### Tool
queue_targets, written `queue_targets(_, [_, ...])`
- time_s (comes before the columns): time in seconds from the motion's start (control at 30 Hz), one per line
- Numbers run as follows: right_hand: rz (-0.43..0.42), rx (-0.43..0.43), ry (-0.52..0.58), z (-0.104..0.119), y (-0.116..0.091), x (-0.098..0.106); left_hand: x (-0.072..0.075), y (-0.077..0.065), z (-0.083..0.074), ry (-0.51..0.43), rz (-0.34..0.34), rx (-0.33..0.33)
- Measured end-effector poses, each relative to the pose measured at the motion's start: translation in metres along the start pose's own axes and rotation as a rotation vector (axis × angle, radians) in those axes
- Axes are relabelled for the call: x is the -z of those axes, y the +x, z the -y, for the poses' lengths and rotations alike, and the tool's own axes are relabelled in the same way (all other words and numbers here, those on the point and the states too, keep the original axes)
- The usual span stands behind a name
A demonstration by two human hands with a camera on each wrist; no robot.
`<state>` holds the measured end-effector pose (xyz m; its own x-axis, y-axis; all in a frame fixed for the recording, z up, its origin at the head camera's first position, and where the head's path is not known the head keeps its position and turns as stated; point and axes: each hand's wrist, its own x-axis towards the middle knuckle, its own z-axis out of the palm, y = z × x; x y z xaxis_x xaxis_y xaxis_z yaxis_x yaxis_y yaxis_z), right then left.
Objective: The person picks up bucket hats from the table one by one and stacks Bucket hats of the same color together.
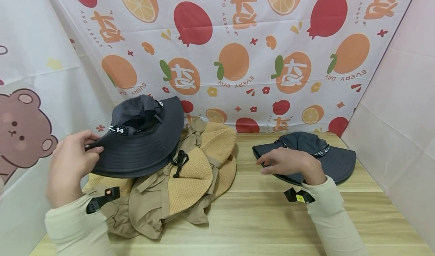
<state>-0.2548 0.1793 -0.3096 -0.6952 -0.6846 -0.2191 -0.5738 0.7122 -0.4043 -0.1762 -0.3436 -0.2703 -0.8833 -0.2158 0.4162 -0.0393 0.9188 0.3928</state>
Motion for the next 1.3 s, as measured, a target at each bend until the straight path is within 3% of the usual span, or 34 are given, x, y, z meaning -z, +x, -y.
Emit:
queue_targets(0.4, [-0.004, -0.009, 0.01, -0.001, -0.003, 0.002, 0.012, -0.014, -0.037, -0.051, -0.109, -0.071])
queue_targets(0.6, [-0.001, -0.011, 0.023, -0.003, -0.004, 0.003, 0.009, -0.017, -0.055, -0.098, -0.152, -0.195])
queue_targets(0.77, [-0.013, -0.004, 0.034, -0.005, -0.007, 0.005, 0.001, -0.017, -0.069, -0.165, -0.118, -0.289])
queue_targets(0.97, [-0.038, -0.006, 0.039, -0.006, -0.011, 0.008, -0.006, -0.02, -0.085, -0.206, -0.065, -0.341])
queue_targets(1.3, [-0.115, -0.034, 0.013, -0.007, -0.016, 0.013, -0.014, -0.023, -0.104, -0.288, 0.069, -0.338])
